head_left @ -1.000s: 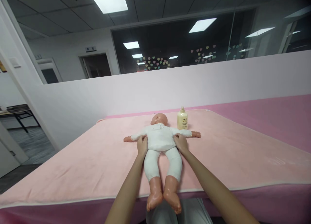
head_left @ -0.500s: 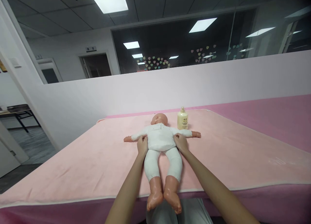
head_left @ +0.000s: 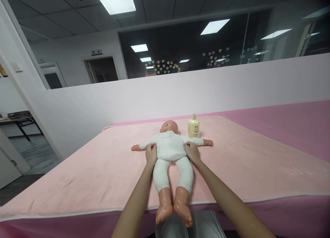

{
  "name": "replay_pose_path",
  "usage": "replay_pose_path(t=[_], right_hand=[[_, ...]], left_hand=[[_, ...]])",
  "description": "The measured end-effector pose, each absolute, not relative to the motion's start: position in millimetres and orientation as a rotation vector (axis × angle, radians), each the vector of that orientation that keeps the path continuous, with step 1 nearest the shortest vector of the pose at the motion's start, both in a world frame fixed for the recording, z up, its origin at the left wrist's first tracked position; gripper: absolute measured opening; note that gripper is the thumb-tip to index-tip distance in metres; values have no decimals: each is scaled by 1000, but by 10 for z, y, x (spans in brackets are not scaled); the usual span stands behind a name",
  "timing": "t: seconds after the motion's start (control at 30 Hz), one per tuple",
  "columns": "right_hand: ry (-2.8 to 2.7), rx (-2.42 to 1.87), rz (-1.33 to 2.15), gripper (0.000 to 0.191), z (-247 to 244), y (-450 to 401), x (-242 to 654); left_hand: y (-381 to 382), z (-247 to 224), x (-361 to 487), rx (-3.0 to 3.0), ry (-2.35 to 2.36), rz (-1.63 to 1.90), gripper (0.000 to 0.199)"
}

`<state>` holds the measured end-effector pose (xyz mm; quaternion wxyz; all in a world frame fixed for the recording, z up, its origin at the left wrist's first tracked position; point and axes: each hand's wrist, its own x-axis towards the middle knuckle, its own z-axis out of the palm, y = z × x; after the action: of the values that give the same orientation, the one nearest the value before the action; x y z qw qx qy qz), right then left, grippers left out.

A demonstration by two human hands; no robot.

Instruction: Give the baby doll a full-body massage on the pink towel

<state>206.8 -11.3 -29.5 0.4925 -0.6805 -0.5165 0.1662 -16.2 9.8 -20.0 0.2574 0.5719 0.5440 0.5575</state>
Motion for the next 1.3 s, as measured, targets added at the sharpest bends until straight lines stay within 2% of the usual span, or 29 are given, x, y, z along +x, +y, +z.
replay_pose_path(t=[1.3], right_hand=[[-1244,-1642,431,19,-310,-117,2069]], left_hand=[[47,-166,-144,1525,1474,1505,22]])
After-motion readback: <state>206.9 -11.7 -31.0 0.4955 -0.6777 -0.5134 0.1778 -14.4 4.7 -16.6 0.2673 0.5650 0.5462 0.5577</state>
